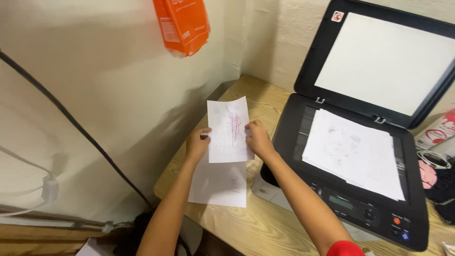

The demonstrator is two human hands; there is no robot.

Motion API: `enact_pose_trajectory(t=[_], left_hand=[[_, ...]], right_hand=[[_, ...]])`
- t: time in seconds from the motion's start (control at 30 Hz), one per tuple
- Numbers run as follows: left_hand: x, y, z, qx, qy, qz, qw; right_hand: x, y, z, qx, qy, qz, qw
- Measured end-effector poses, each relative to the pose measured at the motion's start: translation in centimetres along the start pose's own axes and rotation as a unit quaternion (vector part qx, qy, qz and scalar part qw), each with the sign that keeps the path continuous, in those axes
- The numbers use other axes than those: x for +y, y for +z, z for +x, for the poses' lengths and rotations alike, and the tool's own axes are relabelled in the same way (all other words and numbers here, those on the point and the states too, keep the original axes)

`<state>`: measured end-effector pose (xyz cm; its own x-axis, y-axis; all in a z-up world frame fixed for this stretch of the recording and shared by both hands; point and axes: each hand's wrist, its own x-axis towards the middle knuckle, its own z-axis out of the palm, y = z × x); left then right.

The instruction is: The person opens the printer scanner lid, removes printed sheets from the scanner glass, stacks them on the desk, and wipes the scanner glass with a tissue.

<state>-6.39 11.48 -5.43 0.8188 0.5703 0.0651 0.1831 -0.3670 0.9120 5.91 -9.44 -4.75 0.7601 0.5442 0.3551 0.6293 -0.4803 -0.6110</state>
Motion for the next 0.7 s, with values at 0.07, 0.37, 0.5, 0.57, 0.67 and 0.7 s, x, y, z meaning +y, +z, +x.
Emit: enact_pose_trajectory(t=[0.07, 0.37, 0.5, 0.57, 0.67, 0.7], left_hand=[[-1.2, 0.1, 0.2, -0.010, -0.036, 0.007, 0.999], [-7.5, 1.8, 0.0, -0.021, -0.003, 0.057, 0.998], [-9.3, 2.6, -1.3, -0.034, -0.050, 0.072, 0.996], [-10.0, 2.9, -1.6, -0.046, -0.053, 0.092, 0.993], [-11.4, 3.2, -2.6, -0.039, -0.056, 0.081, 0.994], [-11.9, 3.4, -2.8, -0.041, -0.056, 0.087, 0.994]], right_hand=[[0.2, 1.3, -0.2, -0.006, -0.011, -0.018, 1.000], [2.8, 7.8, -2.9, -0.056, 0.064, -0.043, 0.995], [4.6, 9.4, -4.4, -0.090, 0.091, -0.062, 0.990], [5.3, 10.1, -5.1, -0.104, 0.092, -0.066, 0.988], [6.2, 11.2, -6.0, -0.115, 0.076, -0.070, 0.988], [6.4, 11.8, -6.1, -0.114, 0.067, -0.071, 0.989]])
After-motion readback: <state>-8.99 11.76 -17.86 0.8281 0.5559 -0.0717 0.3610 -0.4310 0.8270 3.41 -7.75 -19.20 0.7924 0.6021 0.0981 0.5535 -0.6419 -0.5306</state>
